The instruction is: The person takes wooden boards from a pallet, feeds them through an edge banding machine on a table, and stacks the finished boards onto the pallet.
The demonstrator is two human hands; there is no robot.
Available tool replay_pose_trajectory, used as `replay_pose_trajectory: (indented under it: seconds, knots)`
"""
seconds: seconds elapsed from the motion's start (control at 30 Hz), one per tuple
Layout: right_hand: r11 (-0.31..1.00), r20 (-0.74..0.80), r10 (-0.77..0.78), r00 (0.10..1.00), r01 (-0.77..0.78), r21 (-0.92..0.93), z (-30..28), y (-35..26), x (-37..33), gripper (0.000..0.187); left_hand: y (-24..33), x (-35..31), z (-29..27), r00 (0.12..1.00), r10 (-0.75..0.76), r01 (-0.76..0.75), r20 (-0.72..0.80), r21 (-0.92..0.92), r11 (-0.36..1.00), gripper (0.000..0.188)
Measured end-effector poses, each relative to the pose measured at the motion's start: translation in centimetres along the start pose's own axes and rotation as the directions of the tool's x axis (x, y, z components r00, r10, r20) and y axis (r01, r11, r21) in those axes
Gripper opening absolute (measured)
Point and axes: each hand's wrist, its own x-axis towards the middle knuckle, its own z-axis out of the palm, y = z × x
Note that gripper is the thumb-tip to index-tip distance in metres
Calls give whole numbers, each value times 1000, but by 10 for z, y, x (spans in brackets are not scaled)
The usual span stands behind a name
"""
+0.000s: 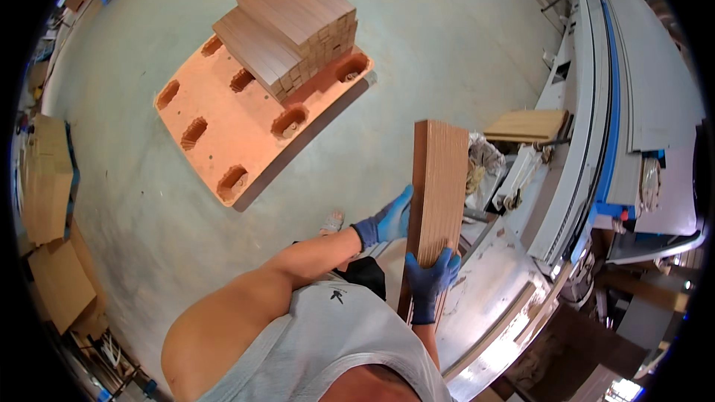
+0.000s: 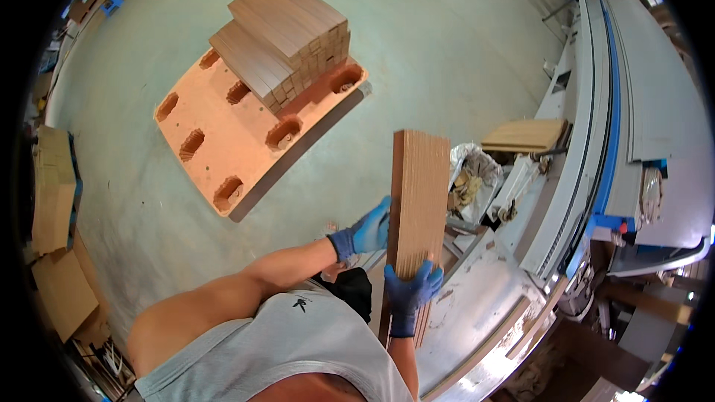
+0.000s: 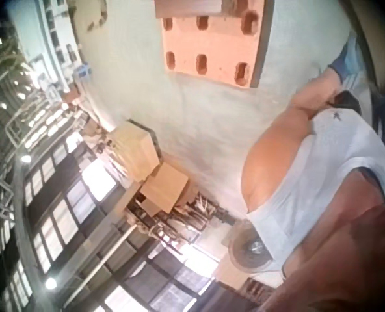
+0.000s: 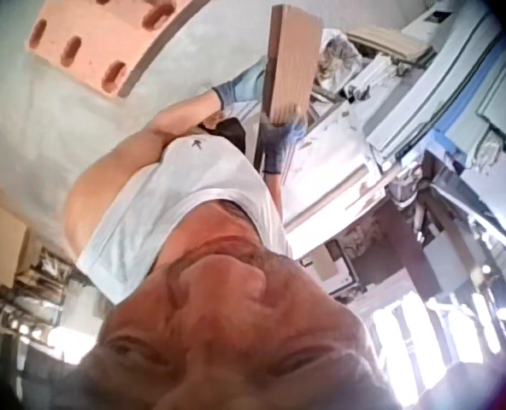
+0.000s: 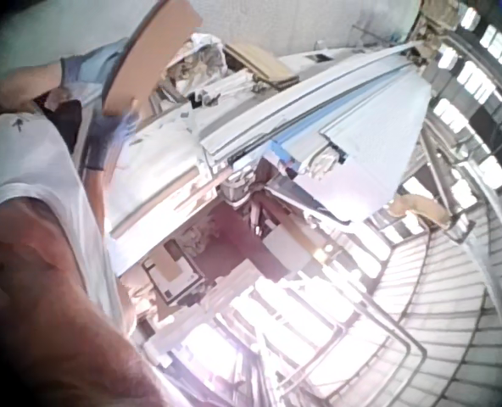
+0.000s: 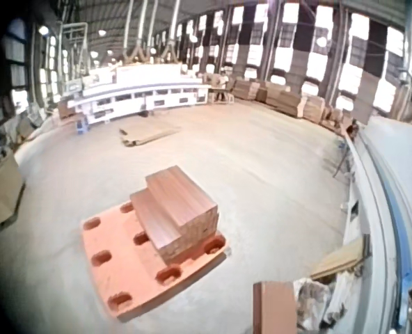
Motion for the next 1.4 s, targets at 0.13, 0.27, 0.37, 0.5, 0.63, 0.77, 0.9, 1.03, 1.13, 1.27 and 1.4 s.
replay_pose_trajectory:
  seconds: [0.13,0.27,0.37,0.5,0.63,0.77,0.9,1.03,1.13,1.27,1.4]
  knots:
    - [941,207,-19,978,-52,335,0,-81,102,90,107,-20,-16,990,123,-126,65,36,991,66]
    - [744,217,-165,962,-22,668,55,-143,185,92,141,-17,7,858,508,-495,-73,142,857,64]
    - [472,301,-320,898,-125,873,116,-189,225,94,182,-24,-9,804,591,-580,-69,133,804,67]
    - [359,466,-432,772,-327,874,186,-257,264,92,245,-45,-46,737,669,-660,-95,113,743,74]
    - [313,550,-547,631,-456,833,229,-337,278,82,285,-80,-89,572,781,-756,-249,210,621,66]
    - [310,632,-638,440,-604,734,266,-409,296,53,333,-101,-121,466,809,-788,-357,249,564,48]
    - [391,674,-590,445,-572,721,339,-460,296,51,389,-104,-152,338,776,-835,-532,212,509,36]
    - [478,689,-565,454,-500,722,406,-530,308,57,463,-120,-208,268,711,-846,-650,195,497,38]
    - [539,702,-536,469,-449,712,465,-572,318,57,522,-124,-244,277,675,-821,-684,197,536,41]
    - [547,747,-549,374,-516,660,541,-624,348,76,606,-121,-290,304,707,-794,-639,241,559,51]
    - [563,802,-526,282,-592,577,592,-673,379,77,684,-115,-314,295,709,-807,-641,230,544,42]
